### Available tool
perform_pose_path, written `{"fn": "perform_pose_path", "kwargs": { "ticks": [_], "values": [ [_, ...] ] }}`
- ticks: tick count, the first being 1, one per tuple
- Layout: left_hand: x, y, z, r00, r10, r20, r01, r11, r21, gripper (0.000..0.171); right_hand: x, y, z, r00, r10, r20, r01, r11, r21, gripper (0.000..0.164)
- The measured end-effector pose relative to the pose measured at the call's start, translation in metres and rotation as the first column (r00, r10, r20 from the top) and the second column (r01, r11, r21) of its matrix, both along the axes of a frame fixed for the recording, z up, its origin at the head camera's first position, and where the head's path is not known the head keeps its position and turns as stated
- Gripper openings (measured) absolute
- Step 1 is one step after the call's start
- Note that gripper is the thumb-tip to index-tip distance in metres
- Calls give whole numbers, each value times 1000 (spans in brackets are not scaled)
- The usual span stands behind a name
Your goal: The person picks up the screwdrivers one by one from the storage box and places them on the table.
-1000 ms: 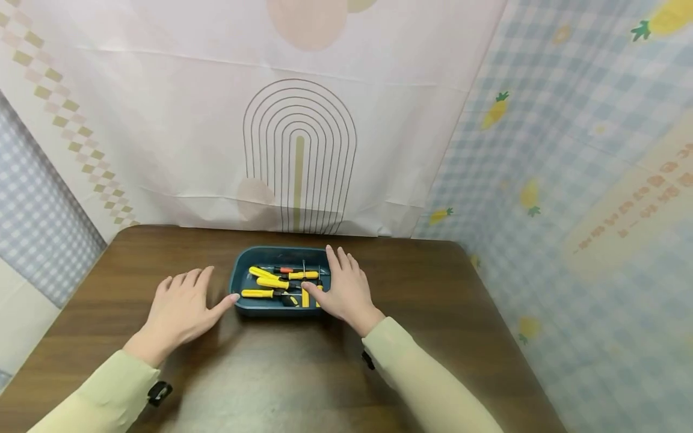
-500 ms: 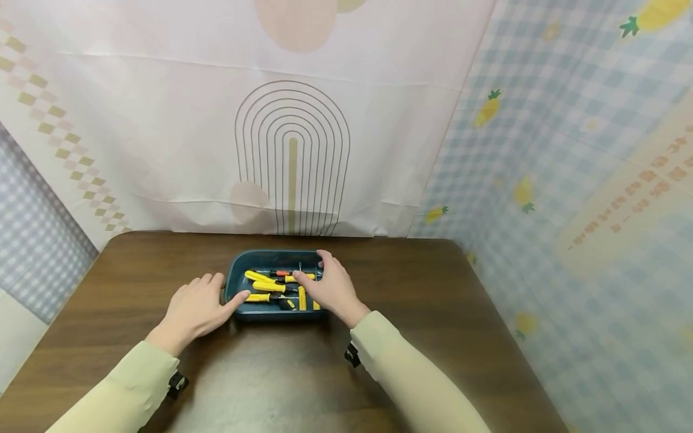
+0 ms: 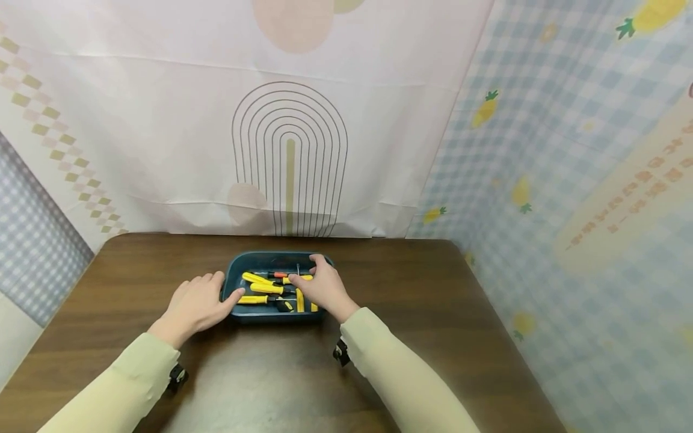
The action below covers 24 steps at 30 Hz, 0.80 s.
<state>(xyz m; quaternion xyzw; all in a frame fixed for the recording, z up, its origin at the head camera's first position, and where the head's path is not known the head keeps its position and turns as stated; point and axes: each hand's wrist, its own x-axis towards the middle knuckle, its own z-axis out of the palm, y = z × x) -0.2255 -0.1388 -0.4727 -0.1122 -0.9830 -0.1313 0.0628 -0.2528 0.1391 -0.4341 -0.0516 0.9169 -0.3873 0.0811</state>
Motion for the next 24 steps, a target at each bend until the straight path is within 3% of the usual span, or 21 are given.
{"fn": "perform_pose_path", "kwargs": {
  "ticks": [7, 16, 24],
  "values": [
    [-1, -2, -7, 1000, -27, 0, 27, 1000, -17, 55, -2, -4, -4, 999, 25, 19, -26, 1000, 5, 79],
    [0, 1, -14, 999, -34, 19, 34, 999, 26, 33, -3, -6, -10, 998, 39, 45, -39, 999, -2, 80],
    [0, 2, -14, 1000, -24, 18, 23, 999, 32, 27, -1, -10, -12, 996, 21, 83, -20, 1000, -20, 70]
  ]
}}
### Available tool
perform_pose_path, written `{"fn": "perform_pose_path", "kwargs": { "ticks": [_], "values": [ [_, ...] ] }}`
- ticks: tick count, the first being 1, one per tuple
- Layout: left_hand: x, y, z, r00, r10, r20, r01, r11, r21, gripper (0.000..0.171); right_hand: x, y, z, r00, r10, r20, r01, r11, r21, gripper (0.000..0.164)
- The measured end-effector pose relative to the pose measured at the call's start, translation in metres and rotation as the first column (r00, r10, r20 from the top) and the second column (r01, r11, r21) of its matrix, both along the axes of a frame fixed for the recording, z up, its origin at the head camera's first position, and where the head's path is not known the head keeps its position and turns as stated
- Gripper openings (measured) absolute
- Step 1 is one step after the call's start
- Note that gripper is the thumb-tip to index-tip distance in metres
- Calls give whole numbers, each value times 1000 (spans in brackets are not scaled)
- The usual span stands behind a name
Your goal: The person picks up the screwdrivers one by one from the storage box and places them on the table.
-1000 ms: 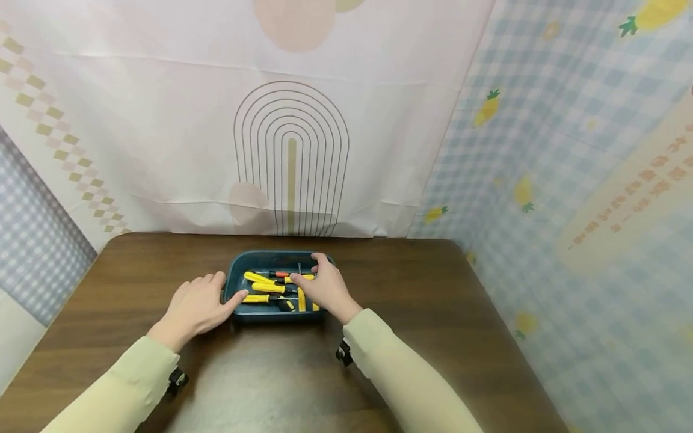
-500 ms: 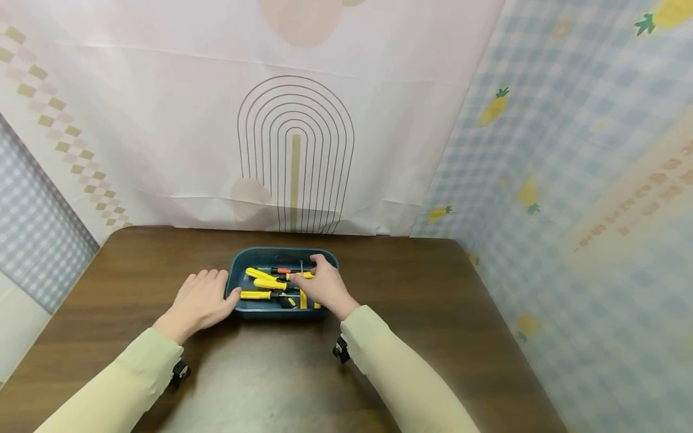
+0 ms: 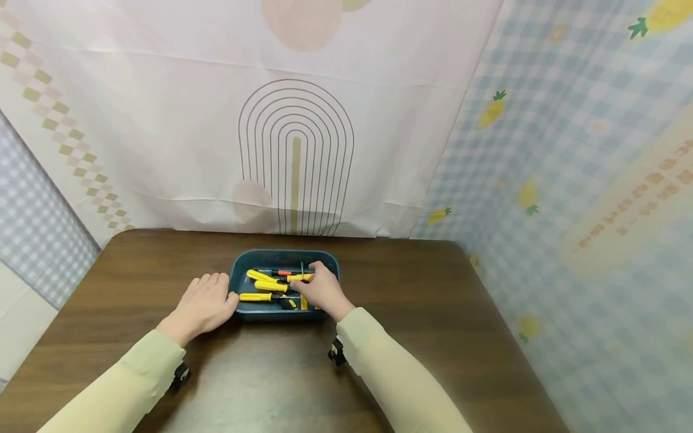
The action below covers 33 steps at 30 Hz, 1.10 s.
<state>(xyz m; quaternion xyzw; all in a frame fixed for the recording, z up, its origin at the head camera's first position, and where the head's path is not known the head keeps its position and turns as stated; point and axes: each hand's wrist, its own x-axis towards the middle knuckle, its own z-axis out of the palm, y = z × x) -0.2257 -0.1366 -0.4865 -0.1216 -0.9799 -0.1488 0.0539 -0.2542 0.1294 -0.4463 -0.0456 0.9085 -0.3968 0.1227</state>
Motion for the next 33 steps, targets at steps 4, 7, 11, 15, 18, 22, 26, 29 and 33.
{"fn": "perform_pose_path", "kwargs": {
  "ticks": [4, 7, 11, 15, 18, 22, 26, 29, 33],
  "values": [
    [0, 0, 0, 1000, 5, 23, -5, 1000, 2, 28, -3, -3, -5, 999, -28, 20, 28, 1000, -5, 66],
    [1, 1, -1, 999, 12, 39, -12, 1000, 4, 29, -7, -4, -8, 998, -44, 47, 45, 999, -12, 64],
    [2, 1, -2, 999, 14, 48, -15, 1000, 9, 28, -11, -6, -11, 994, -70, 80, 72, 997, -23, 61],
    [2, 0, 0, 999, 14, 51, -15, 1000, 19, 25, -14, -7, -13, 992, -89, 89, 93, 995, -40, 54],
    [1, 0, 1, 998, 12, 54, -13, 1000, 21, 25, -16, -8, -15, 992, -88, 88, 93, 994, -55, 48],
    [0, 0, 1, 998, 11, 64, -13, 1000, 19, 26, -17, -8, -17, 992, -97, 75, 100, 994, -39, 42],
    [1, 0, 2, 997, 17, 73, -19, 1000, 23, 27, -17, -10, -18, 992, -114, 55, 115, 993, -9, 42],
    [2, 0, 2, 997, 19, 76, -21, 999, 27, 27, -16, -12, -18, 991, -122, 61, 123, 992, -16, 41],
    [1, 2, 1, 996, 17, 82, -20, 999, 32, 26, -15, -10, -18, 990, -120, 81, 124, 991, -53, 38]
  ]
}}
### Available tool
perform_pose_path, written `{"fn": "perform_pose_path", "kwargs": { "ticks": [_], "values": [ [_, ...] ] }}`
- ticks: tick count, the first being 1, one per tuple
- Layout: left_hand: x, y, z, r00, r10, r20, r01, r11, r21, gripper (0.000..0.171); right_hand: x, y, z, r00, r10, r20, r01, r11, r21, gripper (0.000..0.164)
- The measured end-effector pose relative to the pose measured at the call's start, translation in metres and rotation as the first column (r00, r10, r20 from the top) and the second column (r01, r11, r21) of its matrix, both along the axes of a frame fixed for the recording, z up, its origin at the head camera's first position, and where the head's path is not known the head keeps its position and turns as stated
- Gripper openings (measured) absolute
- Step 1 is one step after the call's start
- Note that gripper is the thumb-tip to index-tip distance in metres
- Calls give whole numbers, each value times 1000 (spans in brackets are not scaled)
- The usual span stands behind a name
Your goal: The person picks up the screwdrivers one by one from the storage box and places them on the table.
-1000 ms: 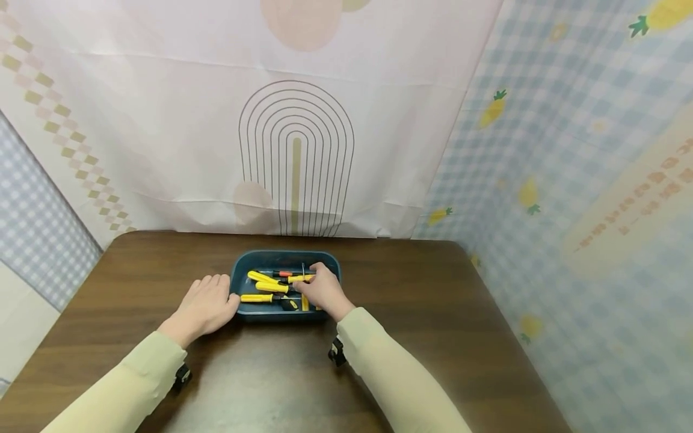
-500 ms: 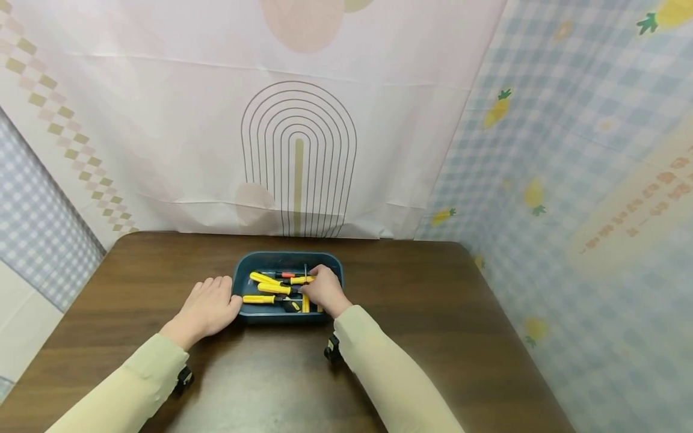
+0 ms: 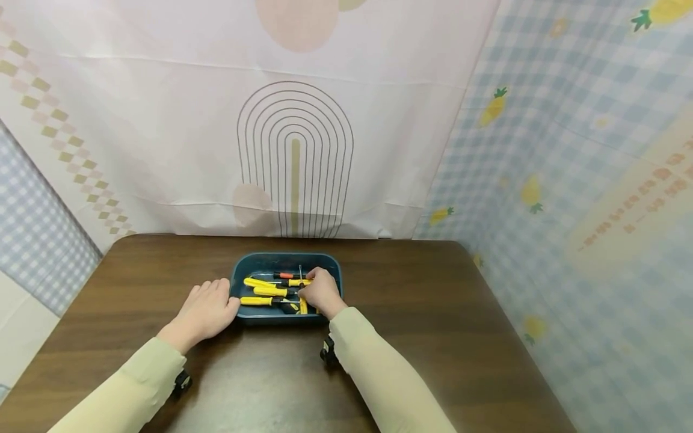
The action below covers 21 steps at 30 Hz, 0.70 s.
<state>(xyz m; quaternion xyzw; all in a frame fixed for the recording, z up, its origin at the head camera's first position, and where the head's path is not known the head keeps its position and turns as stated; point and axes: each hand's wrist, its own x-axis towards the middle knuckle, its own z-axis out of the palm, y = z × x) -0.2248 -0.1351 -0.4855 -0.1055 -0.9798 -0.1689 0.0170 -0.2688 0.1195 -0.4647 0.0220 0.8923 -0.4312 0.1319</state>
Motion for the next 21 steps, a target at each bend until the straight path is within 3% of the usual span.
{"fn": "perform_pose_path", "kwargs": {
  "ticks": [12, 21],
  "values": [
    [-1, 0, -2, 1000, 12, 17, -12, 1000, 10, 26, -4, 3, -2, 1000, 15, -9, -16, 996, -93, 25],
    [-1, 0, -2, 1000, 13, 19, -14, 1000, 11, 27, -9, 14, 8, 999, 15, -31, -22, 968, -250, 32]
  ]
}}
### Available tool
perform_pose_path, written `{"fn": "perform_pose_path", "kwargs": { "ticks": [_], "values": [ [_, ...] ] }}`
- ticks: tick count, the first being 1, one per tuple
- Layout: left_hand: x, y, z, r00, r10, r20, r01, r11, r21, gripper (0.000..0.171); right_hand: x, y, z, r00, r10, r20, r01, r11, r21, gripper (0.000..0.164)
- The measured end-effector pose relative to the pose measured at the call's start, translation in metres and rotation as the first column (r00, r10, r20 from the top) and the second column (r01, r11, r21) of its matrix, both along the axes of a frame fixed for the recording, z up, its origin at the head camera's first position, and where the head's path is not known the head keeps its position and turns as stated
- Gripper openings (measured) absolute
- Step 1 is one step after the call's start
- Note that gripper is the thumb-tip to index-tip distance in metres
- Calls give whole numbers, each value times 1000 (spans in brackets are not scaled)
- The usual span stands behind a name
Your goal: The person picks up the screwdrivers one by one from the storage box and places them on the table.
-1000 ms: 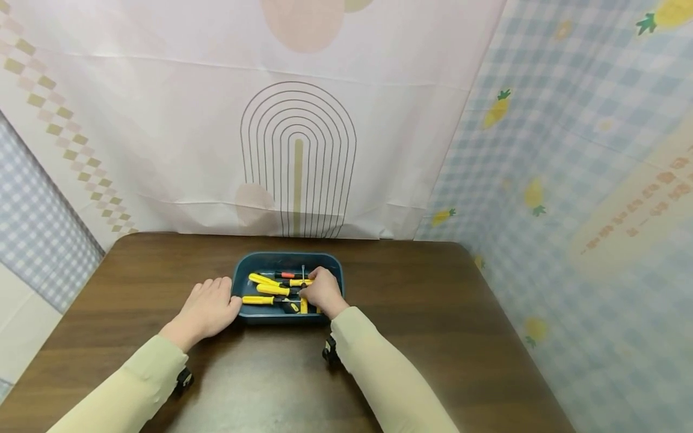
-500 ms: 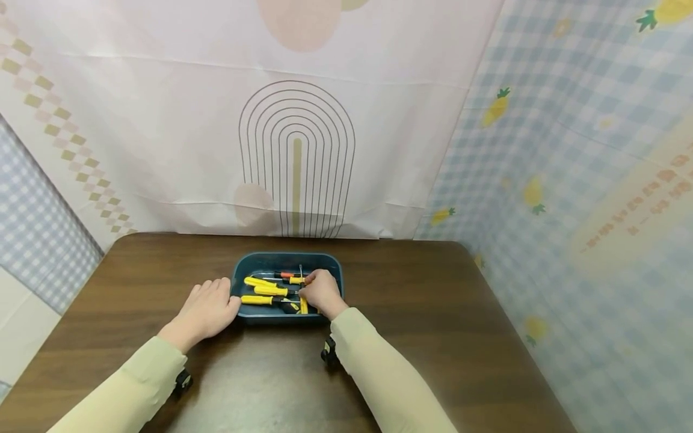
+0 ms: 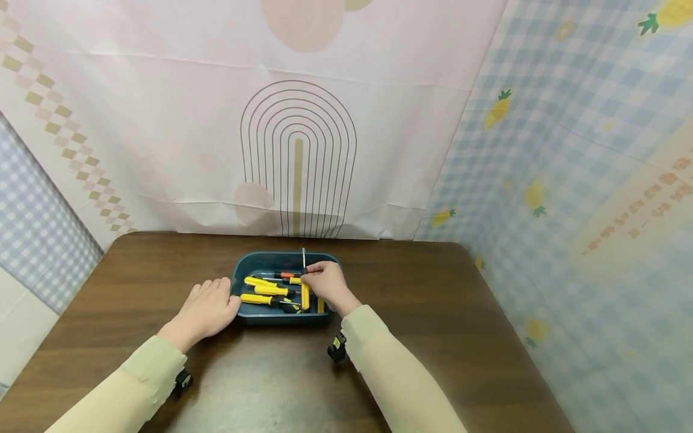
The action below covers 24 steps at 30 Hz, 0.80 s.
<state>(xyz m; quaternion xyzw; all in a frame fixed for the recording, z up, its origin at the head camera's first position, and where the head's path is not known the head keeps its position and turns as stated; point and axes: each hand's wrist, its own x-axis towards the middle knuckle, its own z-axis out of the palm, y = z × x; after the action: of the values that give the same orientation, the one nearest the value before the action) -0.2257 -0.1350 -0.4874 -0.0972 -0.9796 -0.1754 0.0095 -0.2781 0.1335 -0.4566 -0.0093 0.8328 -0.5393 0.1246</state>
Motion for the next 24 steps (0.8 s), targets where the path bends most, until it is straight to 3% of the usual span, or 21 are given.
{"fn": "perform_pose_path", "kwargs": {
  "ticks": [9, 18, 24],
  "values": [
    [0, -1, 2, 1000, 1, 20, -1, 1000, 16, 28, -2, 22, 18, 999, 42, 6, -40, 985, -169, 40],
    [0, 0, 2, 1000, 0, 16, -1, 999, 35, 29, -5, 53, 33, 999, -47, 4, 47, 987, -155, 40],
    [0, 0, 2, 1000, 4, 24, -5, 999, 46, 29, -6, 78, 35, 998, -61, 21, 63, 983, -173, 45]
  ]
}}
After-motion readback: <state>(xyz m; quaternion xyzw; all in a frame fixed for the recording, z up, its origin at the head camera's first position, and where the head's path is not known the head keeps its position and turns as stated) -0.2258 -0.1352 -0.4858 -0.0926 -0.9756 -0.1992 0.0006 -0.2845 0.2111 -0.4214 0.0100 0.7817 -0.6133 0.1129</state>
